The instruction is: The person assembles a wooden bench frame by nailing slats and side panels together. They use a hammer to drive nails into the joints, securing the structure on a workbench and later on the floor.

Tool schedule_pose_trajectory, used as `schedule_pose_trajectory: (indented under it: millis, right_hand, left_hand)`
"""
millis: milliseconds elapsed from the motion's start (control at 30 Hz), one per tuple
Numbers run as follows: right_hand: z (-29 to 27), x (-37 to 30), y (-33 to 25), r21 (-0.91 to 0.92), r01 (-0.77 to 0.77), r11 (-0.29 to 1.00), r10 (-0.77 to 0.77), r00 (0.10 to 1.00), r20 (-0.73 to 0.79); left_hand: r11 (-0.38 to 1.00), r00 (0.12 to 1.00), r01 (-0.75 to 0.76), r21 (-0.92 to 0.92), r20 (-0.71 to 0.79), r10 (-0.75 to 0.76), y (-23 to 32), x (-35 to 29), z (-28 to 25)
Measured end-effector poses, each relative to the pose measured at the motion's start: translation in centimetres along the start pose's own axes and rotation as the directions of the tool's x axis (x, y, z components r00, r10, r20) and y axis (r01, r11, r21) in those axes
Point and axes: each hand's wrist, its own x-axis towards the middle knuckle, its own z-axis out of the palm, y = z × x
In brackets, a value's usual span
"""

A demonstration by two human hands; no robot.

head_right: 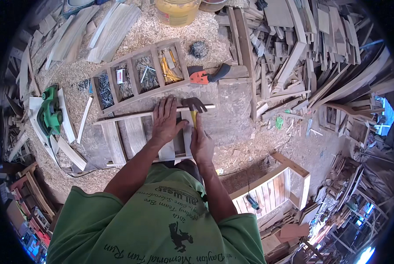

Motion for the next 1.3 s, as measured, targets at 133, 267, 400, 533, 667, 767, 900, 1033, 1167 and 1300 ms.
schedule_pose_trajectory:
  millis: [133,267,400,533,667,767,900,1033,1167,1300]
  right_hand:
    - [-2.0,-0.4,-3.1,0.245,-0.069,0.967,0.093,0.992,-0.086]
    - [-0.1,-0.8,-0.3,-0.015,0.014,1.000,-0.015,0.997,-0.077]
    - [0.0,-0.2,0.7,0.036,-0.112,0.993,0.112,0.994,-0.004]
    - [-0.8,-0.8,-0.5,0.203,-0.051,0.978,0.085,0.983,-0.162]
    - [0.5,0.1,0.7,0.079,0.150,0.985,-0.143,0.985,-0.092]
    - [0.2,-0.1,0.8,0.097,0.080,0.992,-0.075,0.995,-0.059]
    - [-4.6,-5.2,1.1,0.218,0.014,0.976,0.009,0.994,-0.105]
    - [-9.4,-12.1,4.1,0.310,-0.182,0.933,0.236,0.961,-0.146]
    - [-11.0,-18.2,7.9,0.394,-0.308,0.866,0.413,0.885,-0.215]
    - [-11.2,-22.0,10.2,0.576,-0.295,0.762,0.511,0.820,-0.257]
  left_hand:
    - [0.999,1.000,0.000,0.034,0.006,0.000,-0.2,0.0,0.2]
    - [1.000,1.000,0.003,0.007,0.010,-0.003,-0.2,0.0,0.2]
    - [1.000,0.999,0.027,-0.005,0.048,-0.027,0.2,0.2,0.2]
    - [1.000,1.000,0.019,0.018,0.020,-0.019,0.1,0.4,0.1]
    - [1.000,1.000,0.014,0.028,0.024,-0.015,0.2,-0.2,0.2]
    - [0.999,0.999,-0.024,0.026,-0.034,0.025,0.2,0.1,0.0]
    - [0.997,0.997,-0.073,0.019,0.003,0.073,-1.9,-0.7,-0.6]
    - [0.995,0.999,0.044,0.094,0.017,-0.045,-3.6,-1.7,-1.4]
    - [0.996,0.965,0.077,-0.043,0.254,-0.063,-3.3,0.0,-6.6]
    - [0.993,0.952,-0.111,0.042,0.292,0.094,-0.5,-1.6,-12.0]
